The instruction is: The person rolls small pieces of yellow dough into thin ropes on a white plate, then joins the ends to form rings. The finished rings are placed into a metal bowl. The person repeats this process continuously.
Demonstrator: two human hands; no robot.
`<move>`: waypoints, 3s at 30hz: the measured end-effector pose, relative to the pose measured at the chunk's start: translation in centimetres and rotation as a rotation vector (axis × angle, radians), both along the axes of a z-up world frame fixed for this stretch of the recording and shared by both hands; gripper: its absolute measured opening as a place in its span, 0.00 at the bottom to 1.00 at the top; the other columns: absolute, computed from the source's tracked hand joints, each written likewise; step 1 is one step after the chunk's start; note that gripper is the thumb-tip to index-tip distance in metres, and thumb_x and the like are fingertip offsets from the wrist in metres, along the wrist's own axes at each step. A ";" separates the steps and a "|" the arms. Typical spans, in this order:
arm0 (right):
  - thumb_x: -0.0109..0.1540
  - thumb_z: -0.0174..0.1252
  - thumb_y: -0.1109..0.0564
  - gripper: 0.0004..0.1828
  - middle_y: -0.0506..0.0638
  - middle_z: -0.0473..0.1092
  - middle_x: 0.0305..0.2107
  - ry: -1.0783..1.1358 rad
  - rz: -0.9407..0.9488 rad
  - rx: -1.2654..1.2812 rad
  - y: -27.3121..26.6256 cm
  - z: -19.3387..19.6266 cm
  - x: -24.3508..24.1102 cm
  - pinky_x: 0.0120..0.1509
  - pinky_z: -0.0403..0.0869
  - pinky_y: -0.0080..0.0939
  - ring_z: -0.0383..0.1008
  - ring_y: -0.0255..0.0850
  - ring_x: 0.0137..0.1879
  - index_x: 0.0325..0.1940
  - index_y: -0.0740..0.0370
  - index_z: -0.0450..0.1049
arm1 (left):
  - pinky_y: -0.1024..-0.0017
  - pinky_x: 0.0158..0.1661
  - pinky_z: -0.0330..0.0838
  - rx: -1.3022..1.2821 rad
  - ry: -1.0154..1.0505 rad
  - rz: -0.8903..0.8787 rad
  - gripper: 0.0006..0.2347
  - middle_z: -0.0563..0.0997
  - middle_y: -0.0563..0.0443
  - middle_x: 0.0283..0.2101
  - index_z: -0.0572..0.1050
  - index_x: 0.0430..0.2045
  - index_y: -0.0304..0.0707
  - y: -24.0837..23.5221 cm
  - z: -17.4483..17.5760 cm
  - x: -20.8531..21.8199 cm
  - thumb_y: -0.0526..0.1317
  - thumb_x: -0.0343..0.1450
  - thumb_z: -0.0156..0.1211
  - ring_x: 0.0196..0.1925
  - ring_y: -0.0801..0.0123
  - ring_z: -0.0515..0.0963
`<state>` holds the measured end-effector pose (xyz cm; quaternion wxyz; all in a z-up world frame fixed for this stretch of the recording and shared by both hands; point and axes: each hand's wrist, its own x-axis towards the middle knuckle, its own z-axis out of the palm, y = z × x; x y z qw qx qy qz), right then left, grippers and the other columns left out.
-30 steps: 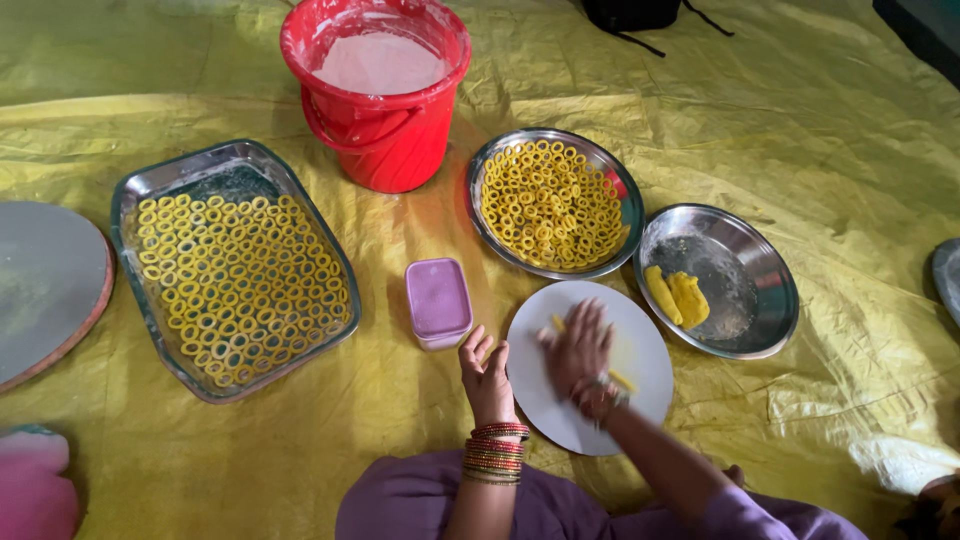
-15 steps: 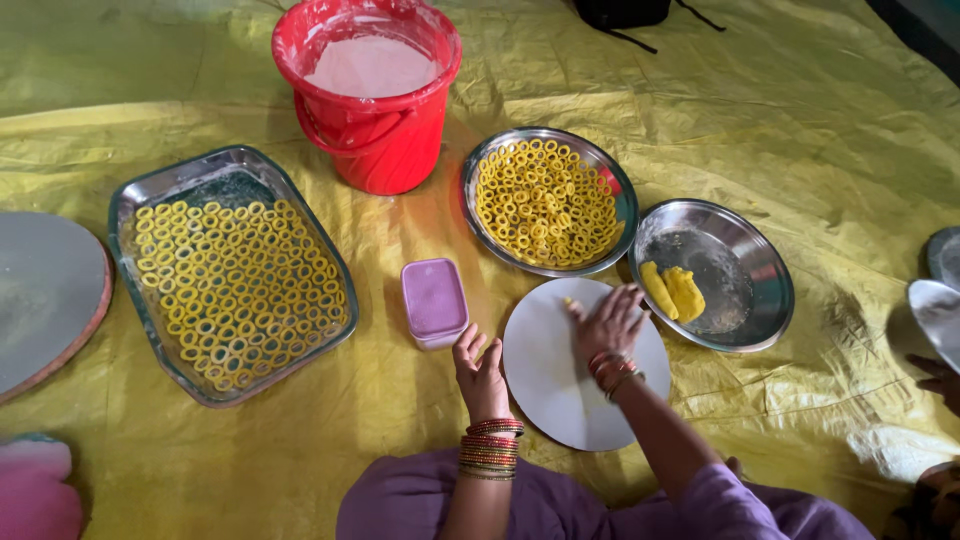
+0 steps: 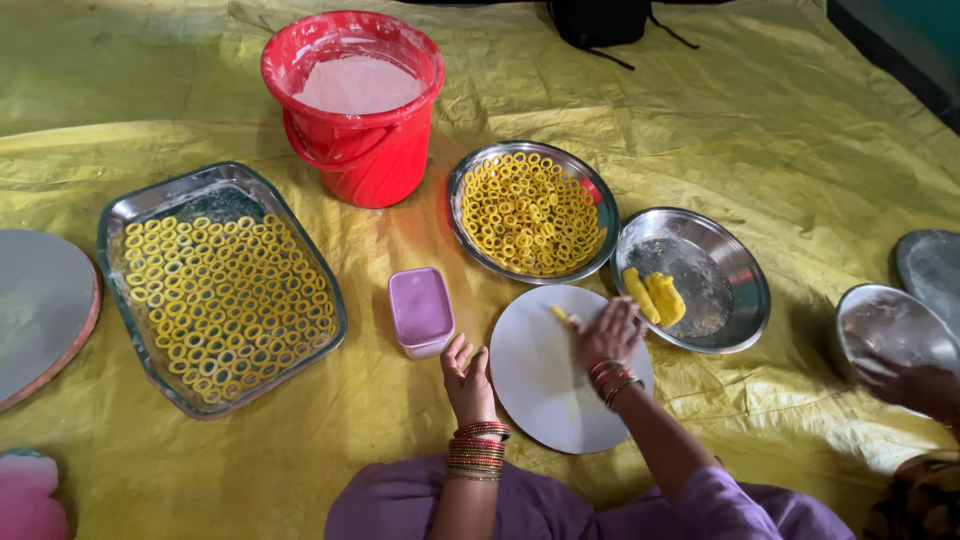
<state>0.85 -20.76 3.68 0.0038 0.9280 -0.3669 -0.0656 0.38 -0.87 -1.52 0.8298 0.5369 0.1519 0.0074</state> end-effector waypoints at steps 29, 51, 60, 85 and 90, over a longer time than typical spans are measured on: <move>0.67 0.42 0.33 0.53 0.66 0.28 0.77 0.275 0.609 0.067 9.4 -1.4 -10.7 0.81 0.36 0.63 0.26 0.55 0.82 0.78 0.72 0.30 | 0.60 0.59 0.65 -0.078 0.097 -0.103 0.25 0.71 0.36 0.61 0.66 0.61 0.38 -0.2 0.4 -0.5 0.39 0.68 0.62 0.59 0.60 0.71; 0.63 0.43 0.24 0.59 0.67 0.33 0.75 -0.102 0.670 0.118 7.1 -3.2 -11.6 0.78 0.36 0.64 0.29 0.59 0.81 0.77 0.72 0.33 | 0.63 0.60 0.64 -0.097 0.047 0.023 0.22 0.73 0.38 0.60 0.68 0.60 0.38 -0.1 1.2 -0.8 0.36 0.69 0.61 0.61 0.62 0.71; 0.67 0.37 0.29 0.52 0.64 0.30 0.77 -0.004 0.413 0.076 7.2 -2.8 1.7 0.79 0.32 0.67 0.26 0.55 0.81 0.78 0.69 0.31 | 0.63 0.61 0.65 -0.108 0.005 0.026 0.21 0.72 0.41 0.61 0.68 0.59 0.38 0.1 1.3 -0.7 0.33 0.70 0.60 0.63 0.64 0.70; 0.67 0.46 0.41 0.50 0.74 0.33 0.75 0.239 0.814 -0.439 9.8 -4.9 -4.0 0.77 0.38 0.62 0.31 0.61 0.80 0.80 0.76 0.34 | 0.62 0.60 0.66 -0.085 0.009 0.011 0.22 0.74 0.38 0.59 0.69 0.59 0.35 -0.4 2.8 -0.6 0.38 0.69 0.61 0.61 0.63 0.72; 0.66 0.42 0.30 0.51 0.64 0.29 0.78 0.320 0.536 0.037 7.5 -3.9 -1.1 0.81 0.35 0.67 0.27 0.53 0.83 0.79 0.65 0.33 | 0.60 0.59 0.65 -0.108 0.120 -0.036 0.23 0.73 0.39 0.60 0.68 0.60 0.38 -0.1 3.0 -1.0 0.40 0.68 0.61 0.59 0.62 0.72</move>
